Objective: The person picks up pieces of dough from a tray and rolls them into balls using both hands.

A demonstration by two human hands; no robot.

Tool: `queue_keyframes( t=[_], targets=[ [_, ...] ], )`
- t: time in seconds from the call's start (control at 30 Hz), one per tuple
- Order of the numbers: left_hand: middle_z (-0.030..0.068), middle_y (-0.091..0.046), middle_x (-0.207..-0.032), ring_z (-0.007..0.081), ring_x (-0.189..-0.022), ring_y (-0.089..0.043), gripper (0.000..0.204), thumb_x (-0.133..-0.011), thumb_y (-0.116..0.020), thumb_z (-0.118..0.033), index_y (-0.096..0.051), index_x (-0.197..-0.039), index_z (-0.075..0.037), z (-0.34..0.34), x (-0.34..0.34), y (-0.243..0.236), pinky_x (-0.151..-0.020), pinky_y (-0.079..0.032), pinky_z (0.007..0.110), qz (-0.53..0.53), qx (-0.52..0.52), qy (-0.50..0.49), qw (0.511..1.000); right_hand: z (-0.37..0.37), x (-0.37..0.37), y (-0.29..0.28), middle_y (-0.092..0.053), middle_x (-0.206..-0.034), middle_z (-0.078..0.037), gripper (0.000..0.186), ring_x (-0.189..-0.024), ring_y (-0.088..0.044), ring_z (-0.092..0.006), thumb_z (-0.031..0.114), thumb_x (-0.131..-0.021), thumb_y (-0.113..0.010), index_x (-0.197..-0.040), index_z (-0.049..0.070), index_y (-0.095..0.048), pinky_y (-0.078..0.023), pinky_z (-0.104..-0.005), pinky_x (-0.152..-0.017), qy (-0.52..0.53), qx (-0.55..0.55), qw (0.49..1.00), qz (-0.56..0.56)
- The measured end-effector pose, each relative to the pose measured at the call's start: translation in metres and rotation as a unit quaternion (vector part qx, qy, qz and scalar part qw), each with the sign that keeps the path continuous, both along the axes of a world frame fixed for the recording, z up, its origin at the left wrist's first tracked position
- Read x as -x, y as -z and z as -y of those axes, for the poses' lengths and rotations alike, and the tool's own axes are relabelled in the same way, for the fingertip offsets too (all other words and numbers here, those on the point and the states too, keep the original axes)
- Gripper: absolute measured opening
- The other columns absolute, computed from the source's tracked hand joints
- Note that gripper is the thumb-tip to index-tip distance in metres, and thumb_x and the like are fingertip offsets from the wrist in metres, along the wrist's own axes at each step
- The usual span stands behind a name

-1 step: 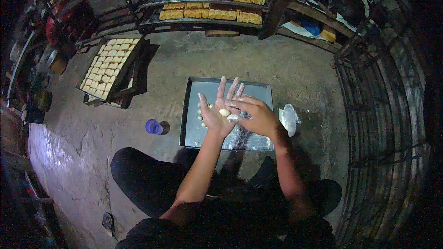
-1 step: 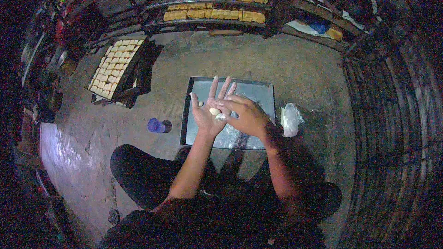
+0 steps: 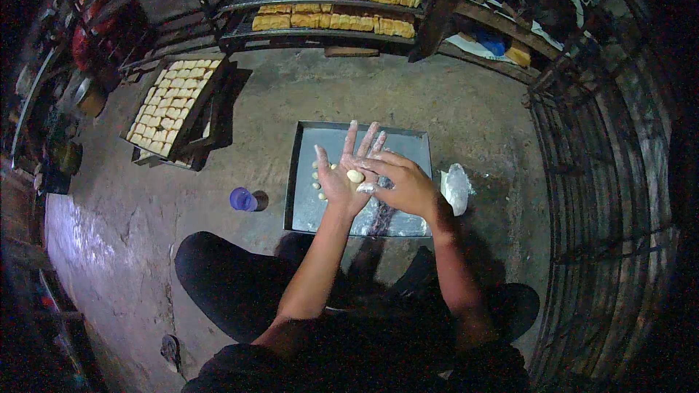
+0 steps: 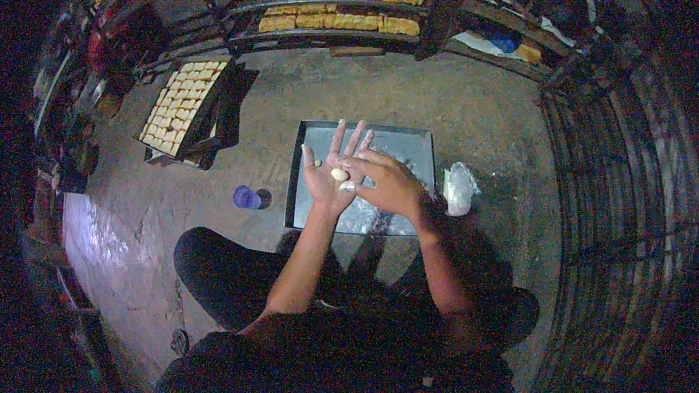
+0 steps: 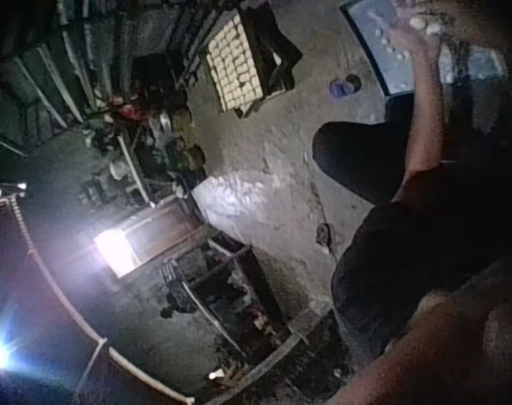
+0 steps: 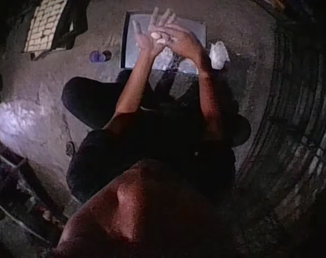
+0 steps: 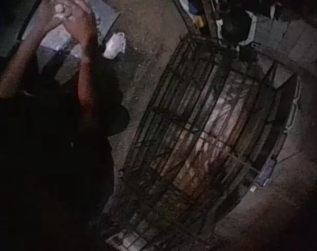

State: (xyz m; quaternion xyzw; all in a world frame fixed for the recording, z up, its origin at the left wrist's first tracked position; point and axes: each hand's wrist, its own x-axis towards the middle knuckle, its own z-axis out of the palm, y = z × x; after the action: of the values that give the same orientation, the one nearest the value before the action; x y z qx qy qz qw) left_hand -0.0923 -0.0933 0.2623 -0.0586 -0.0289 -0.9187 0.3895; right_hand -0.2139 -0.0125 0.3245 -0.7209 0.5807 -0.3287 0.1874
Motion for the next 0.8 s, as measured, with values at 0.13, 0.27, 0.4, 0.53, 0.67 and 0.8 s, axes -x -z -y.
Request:
queue_keyframes(
  t=[0.13, 0.27, 0.4, 0.53, 0.67, 0.8],
  targets=[
    [0.0215, -0.028, -0.158, 0.0405, -0.146, -0.028, 0.087, -0.096, -0.025, -0.071, -0.024, -0.155, -0.007, 0.010, -0.011, 0.005, -0.119, -0.025, 0.055, 0.105, 0.011, 0.050, 0.993, 0.005, -0.008, 0.012, -0.061, -0.127, -0.017, 0.047, -0.116, -0.061, -0.0347, 0.014, -0.082, -0.071, -0.129, 0.015, -0.065, -0.048, -0.0418, -0.101, -0.011, -0.016, 1.000, -0.007],
    [0.0228, -0.031, -0.157, 0.0415, -0.144, -0.030, 0.084, -0.099, -0.022, -0.067, -0.025, -0.153, -0.004, 0.017, -0.014, 0.007, -0.118, -0.026, 0.056, 0.087, -0.014, 0.103, 0.991, 0.013, 0.002, 0.027, -0.062, -0.127, -0.017, 0.047, -0.115, -0.061, -0.0352, 0.013, -0.083, -0.071, -0.129, 0.014, -0.064, -0.049, -0.0422, -0.100, -0.039, 0.000, 0.999, -0.016],
    [0.0229, -0.032, -0.156, 0.0415, -0.143, -0.032, 0.083, -0.099, -0.023, -0.066, -0.027, -0.152, -0.002, 0.017, -0.020, 0.005, -0.118, -0.027, 0.055, 0.101, -0.022, 0.109, 0.989, 0.018, -0.005, 0.023, -0.063, -0.125, -0.017, 0.046, -0.113, -0.062, -0.0351, 0.007, -0.080, -0.069, -0.126, 0.010, -0.066, -0.049, -0.0403, -0.099, -0.020, -0.015, 0.999, 0.033],
    [0.0227, -0.039, -0.151, 0.0389, -0.139, -0.039, 0.084, -0.099, -0.021, -0.068, -0.028, -0.151, -0.003, 0.019, -0.019, 0.004, -0.115, -0.033, 0.052, 0.117, -0.012, 0.123, 0.985, 0.022, -0.001, 0.027, -0.064, -0.123, -0.017, 0.046, -0.111, -0.063, -0.0350, 0.004, -0.077, -0.069, -0.123, 0.008, -0.067, -0.050, -0.0396, -0.096, -0.017, -0.051, 0.999, 0.003],
    [0.0230, -0.043, -0.149, 0.0369, -0.134, -0.045, 0.084, -0.099, -0.019, -0.069, -0.030, -0.150, -0.003, 0.019, -0.015, 0.007, -0.113, -0.037, 0.050, 0.133, -0.030, 0.129, 0.982, 0.021, 0.002, 0.032, -0.065, -0.121, -0.017, 0.045, -0.109, -0.063, -0.0349, 0.004, -0.076, -0.070, -0.121, 0.006, -0.068, -0.051, -0.0394, -0.095, 0.002, -0.049, 0.998, 0.034],
    [0.0232, -0.043, -0.149, 0.0375, -0.133, -0.045, 0.083, -0.099, -0.020, -0.068, -0.031, -0.149, -0.002, 0.022, -0.015, 0.016, -0.111, -0.037, 0.051, 0.144, -0.049, 0.123, 0.981, 0.024, -0.001, 0.035, -0.066, -0.118, -0.016, 0.044, -0.109, -0.064, -0.0344, 0.004, -0.076, -0.070, -0.120, 0.005, -0.068, -0.051, -0.0394, -0.094, -0.004, -0.037, 0.998, 0.050]
  ],
)
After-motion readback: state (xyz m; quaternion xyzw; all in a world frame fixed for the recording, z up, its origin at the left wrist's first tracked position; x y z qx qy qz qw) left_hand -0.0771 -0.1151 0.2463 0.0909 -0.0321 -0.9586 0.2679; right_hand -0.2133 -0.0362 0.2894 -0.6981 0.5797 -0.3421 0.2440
